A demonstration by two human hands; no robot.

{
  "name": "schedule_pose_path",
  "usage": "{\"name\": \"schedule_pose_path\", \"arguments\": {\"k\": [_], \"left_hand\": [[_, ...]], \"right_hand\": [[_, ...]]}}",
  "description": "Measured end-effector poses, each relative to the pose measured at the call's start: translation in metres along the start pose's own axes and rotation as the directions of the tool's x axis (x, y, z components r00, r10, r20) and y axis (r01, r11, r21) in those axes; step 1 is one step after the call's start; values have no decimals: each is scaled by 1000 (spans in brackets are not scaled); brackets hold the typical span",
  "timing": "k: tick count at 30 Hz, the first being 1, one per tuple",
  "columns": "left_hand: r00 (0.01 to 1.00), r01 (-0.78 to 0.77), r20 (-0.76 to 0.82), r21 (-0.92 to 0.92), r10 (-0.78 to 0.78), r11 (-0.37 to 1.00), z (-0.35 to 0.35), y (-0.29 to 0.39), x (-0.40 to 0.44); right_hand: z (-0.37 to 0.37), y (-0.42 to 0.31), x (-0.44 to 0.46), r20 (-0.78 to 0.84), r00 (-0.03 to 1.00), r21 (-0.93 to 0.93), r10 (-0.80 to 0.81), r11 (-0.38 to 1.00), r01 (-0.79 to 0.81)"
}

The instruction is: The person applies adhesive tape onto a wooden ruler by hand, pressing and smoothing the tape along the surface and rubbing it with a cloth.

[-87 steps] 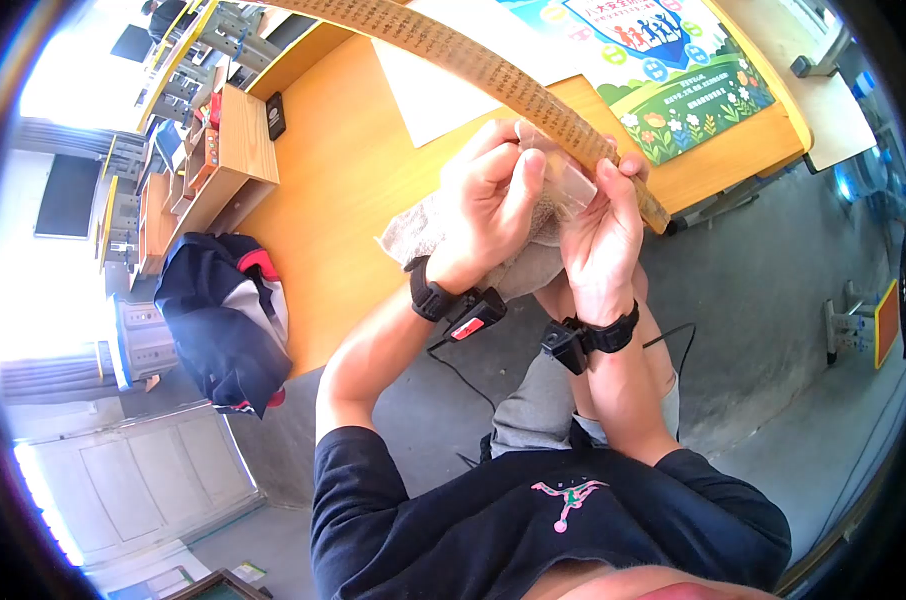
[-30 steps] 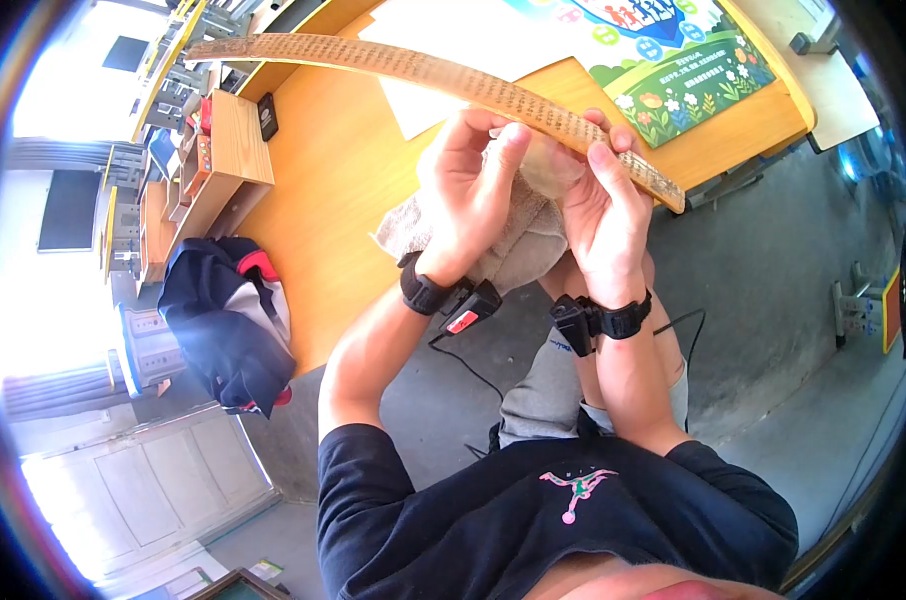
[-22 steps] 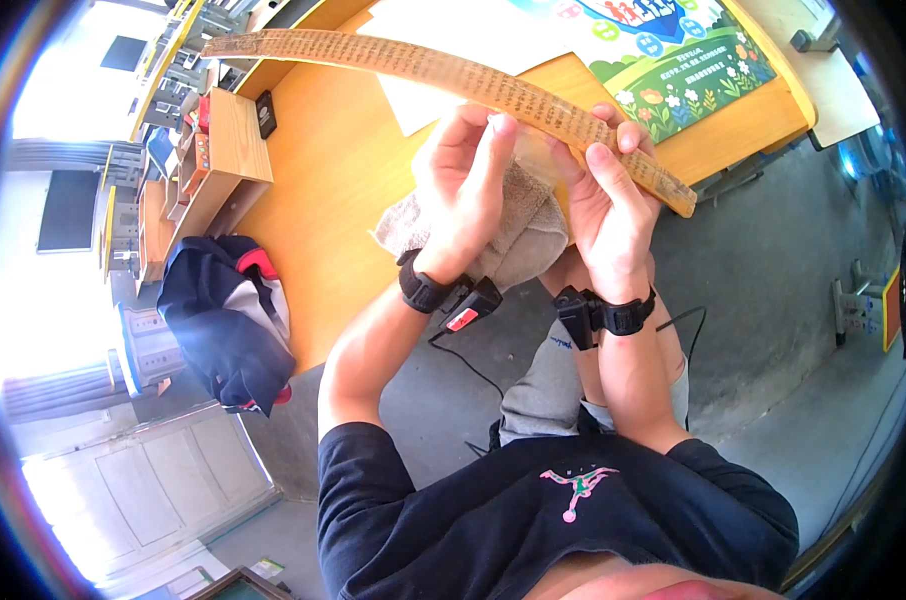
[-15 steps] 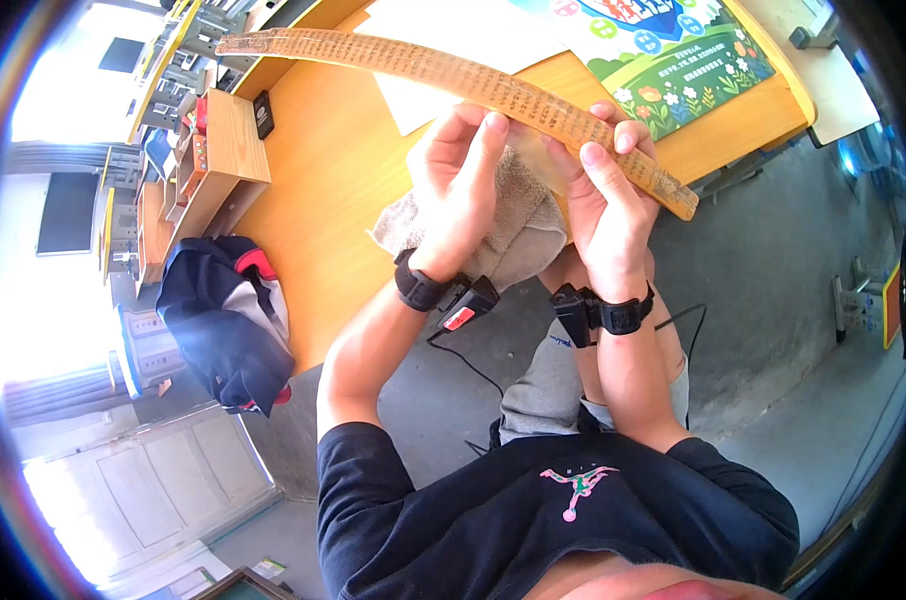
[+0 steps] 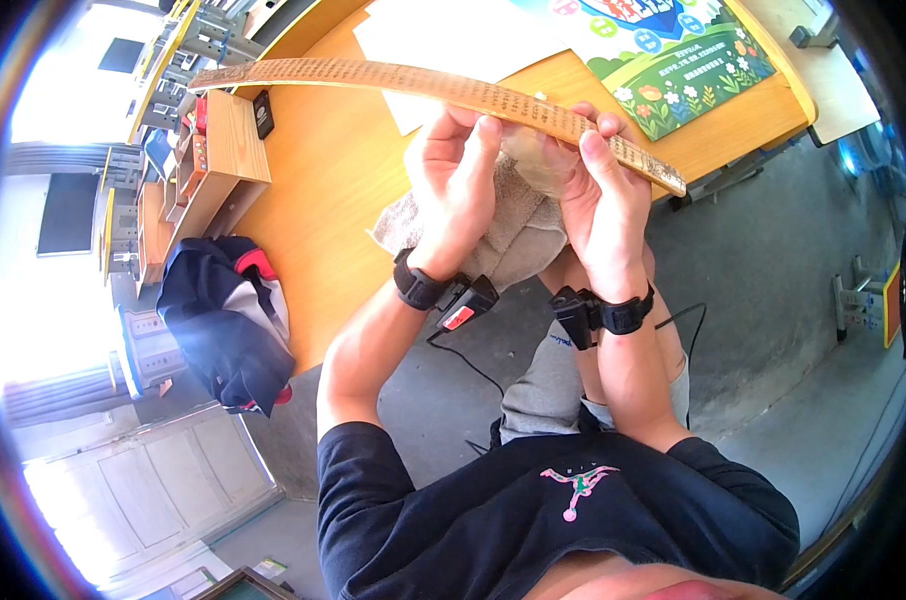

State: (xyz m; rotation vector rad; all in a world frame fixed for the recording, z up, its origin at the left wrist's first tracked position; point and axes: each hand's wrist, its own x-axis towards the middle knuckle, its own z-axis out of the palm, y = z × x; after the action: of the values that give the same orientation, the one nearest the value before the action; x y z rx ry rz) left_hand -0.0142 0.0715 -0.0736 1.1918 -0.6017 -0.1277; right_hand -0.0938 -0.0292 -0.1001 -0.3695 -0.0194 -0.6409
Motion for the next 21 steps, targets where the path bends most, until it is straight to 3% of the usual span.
{"name": "schedule_pose_path", "arguments": {"k": [3, 12, 16, 21], "left_hand": [[1000, -9, -18, -19, 8, 1000, -2, -2, 1], [999, -40, 4, -72, 41, 997, -9, -7, 0], [998, -21, 63, -96, 28, 995, -10, -7, 0], [1000, -20, -19, -25, 19, 999, -5, -5, 3]], "right_hand": [[1, -1, 0, 34, 999, -22, 12, 1000, -12], [1, 2, -1, -109, 993, -77, 48, 995, -57], [-2, 0, 1, -89, 996, -54, 20, 998, -25], [1, 2, 0, -92, 994, -119, -65, 991, 54]]}}
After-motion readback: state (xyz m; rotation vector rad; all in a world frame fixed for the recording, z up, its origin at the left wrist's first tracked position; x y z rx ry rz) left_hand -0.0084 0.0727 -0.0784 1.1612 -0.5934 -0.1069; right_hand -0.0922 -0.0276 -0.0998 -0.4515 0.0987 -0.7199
